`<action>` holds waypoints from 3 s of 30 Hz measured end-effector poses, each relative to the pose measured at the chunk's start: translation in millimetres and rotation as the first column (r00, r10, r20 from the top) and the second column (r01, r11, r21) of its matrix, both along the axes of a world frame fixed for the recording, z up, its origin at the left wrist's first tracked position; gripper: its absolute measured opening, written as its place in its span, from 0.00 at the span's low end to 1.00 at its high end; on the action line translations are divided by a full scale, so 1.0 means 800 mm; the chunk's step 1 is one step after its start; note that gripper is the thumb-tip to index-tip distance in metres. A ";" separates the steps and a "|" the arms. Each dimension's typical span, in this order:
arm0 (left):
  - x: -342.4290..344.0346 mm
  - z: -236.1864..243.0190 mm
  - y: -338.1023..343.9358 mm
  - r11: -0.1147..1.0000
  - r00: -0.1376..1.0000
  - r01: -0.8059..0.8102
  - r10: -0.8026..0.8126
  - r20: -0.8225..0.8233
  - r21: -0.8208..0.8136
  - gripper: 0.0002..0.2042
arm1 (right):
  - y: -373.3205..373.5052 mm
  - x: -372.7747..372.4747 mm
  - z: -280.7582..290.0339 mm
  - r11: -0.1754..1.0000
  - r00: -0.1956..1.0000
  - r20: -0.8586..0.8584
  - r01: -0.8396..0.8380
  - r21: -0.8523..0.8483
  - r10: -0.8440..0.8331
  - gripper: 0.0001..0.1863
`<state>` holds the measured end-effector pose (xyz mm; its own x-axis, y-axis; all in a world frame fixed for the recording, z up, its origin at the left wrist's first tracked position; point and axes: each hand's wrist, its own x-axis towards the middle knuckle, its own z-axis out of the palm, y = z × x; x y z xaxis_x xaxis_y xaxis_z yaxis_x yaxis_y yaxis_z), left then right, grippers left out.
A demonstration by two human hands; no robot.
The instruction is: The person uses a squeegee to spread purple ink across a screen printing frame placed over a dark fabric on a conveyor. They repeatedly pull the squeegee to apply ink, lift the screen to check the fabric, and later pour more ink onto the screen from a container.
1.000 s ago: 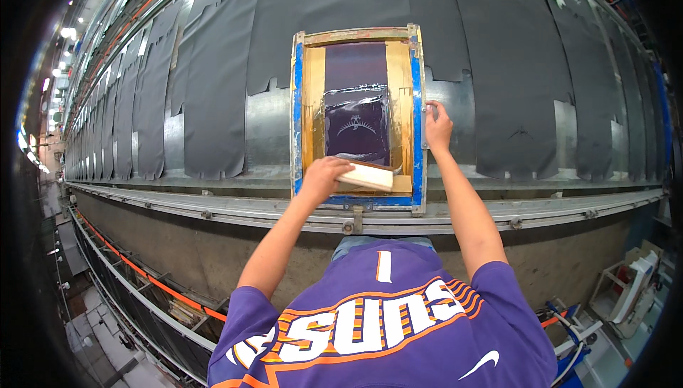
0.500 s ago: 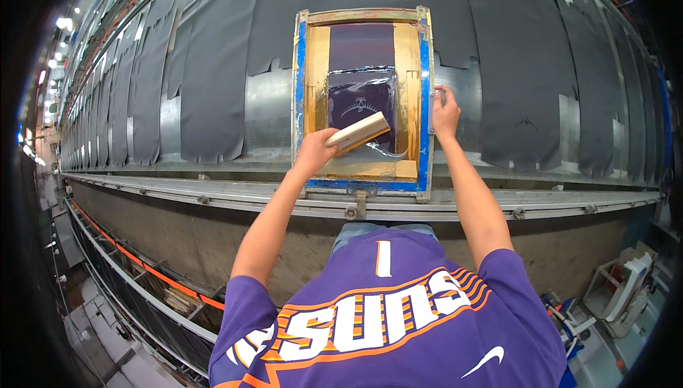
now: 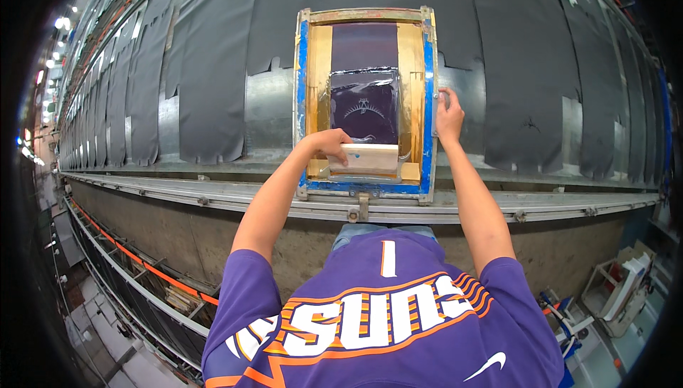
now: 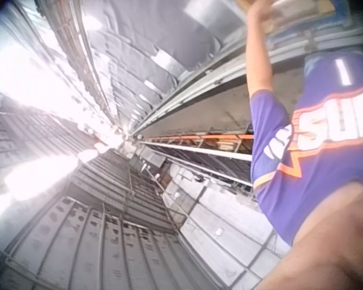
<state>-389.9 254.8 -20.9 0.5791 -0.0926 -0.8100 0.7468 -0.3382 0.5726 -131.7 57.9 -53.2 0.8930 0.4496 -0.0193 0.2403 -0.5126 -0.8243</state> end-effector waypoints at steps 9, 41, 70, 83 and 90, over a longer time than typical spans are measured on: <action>0.046 0.034 0.113 0.921 0.932 -0.232 0.119 0.342 0.312 0.24 | 0.049 0.022 0.085 0.866 0.811 0.330 -0.385 -0.319 0.483 0.22; -0.066 0.005 -0.093 0.618 0.736 -0.500 -0.066 0.673 0.607 0.21 | -0.057 -0.127 0.059 0.667 0.652 0.150 -0.706 -0.239 0.743 0.21; -0.265 0.058 -0.010 0.576 0.653 -0.606 -0.033 0.756 0.549 0.29 | 0.161 -0.164 0.079 0.971 0.996 -0.067 -0.047 0.234 0.064 0.13; -0.525 0.050 0.246 0.601 0.772 -0.436 -0.132 0.622 0.669 0.26 | 0.369 -0.455 -0.003 0.978 0.993 -0.112 -0.014 0.206 0.038 0.11; -0.538 0.052 0.271 0.565 0.755 -0.517 -0.055 0.654 0.643 0.27 | 0.377 -0.462 0.003 0.998 0.997 -0.079 0.000 0.067 0.005 0.11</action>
<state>-820.1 472.0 20.9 0.8126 0.5828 -0.0035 0.5065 -0.7033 0.4988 -501.1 359.8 -50.8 0.8888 0.4545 -0.0597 0.1740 -0.4551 -0.8733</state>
